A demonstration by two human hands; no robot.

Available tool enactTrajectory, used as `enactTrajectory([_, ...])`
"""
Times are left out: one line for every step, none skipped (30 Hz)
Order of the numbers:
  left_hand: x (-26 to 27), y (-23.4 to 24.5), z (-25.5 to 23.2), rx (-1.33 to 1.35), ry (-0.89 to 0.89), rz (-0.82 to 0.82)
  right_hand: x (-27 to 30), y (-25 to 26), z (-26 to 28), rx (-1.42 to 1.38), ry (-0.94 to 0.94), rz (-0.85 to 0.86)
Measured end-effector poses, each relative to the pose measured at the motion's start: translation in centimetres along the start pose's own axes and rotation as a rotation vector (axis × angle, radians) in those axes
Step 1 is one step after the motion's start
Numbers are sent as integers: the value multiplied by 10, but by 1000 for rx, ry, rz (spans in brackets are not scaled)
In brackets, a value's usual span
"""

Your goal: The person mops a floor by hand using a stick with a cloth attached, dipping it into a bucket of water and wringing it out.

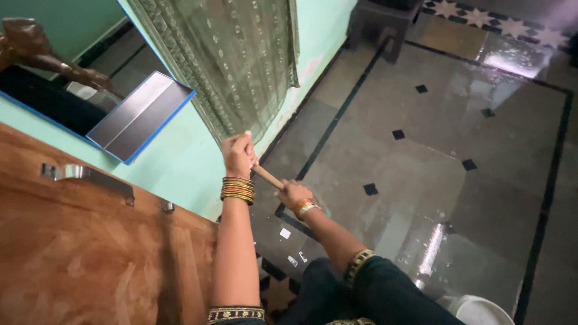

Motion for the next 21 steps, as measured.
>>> enactTrajectory([8, -6, 8, 14, 27, 5, 14, 3, -10, 5, -33, 27])
enactTrajectory([16, -13, 17, 29, 54, 10, 30, 5, -21, 9, -66, 54])
enactTrajectory([24, -20, 25, 26, 50, 34, 45, 6, -35, 13, -101, 83])
enactTrajectory([32, -27, 33, 24, 47, 58, 59, 7, -48, 21, -111, 77])
enactTrajectory([39, -36, 40, 21, 37, 82, 70, 8, -62, 29, -116, 68])
enactTrajectory([47, -43, 49, 39, 57, 76, 82, 7, -76, 37, -121, 59])
enactTrajectory([56, -51, 61, 57, 79, 73, 93, 3, -93, 44, -148, 59])
enactTrajectory([64, -58, 73, 75, 100, 69, 104, -2, -110, 51, -175, 59])
enactTrajectory([74, -67, 86, 79, 117, 81, 118, -6, -130, 59, -205, 59])
enactTrajectory([84, -77, 99, 82, 134, 94, 131, -8, -149, 67, -215, 37])
enactTrajectory([97, -88, 115, 86, 153, 104, 148, -11, -169, 75, -226, 18])
enactTrajectory([112, -101, 131, 89, 161, 116, 167, -12, -189, 84, -236, -1])
enactTrajectory([128, -115, 146, 88, 169, 132, 186, -14, -210, 84, -286, 11])
enactTrajectory([144, -130, 161, 87, 176, 148, 207, -15, -231, 84, -336, 23])
enactTrajectory([160, -147, 175, 105, 204, 183, 230, -16, -253, 81, -388, 35])
enactTrajectory([176, -165, 188, 124, 231, 217, 250, -12, -272, 82, -387, 7])
enactTrajectory([194, -180, 200, 142, 264, 253, 268, -9, -290, 82, -391, -18])
enactTrajectory([213, -193, 207, 143, 251, 289, 284, -6, -304, 83, -395, -43])
enactTrajectory([231, -207, 211, 144, 235, 327, 298, -2, -315, 58, -393, -81])
enactTrajectory([246, -222, 212, 147, 220, 366, 313, 3, -325, 33, -390, -120])
enactTrajectory([259, -238, 210, 131, 197, 404, 329, 7, -330, 4, -390, -157])
Point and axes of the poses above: each hand's wrist, its own x-axis away from the middle knuckle, its own y-axis out of the back of the hand, z = x × y, the point moved 5 cm from there along -x, towards the middle knuckle, and after that the axes turned 5 degrees about x, right-handed, at the moved point
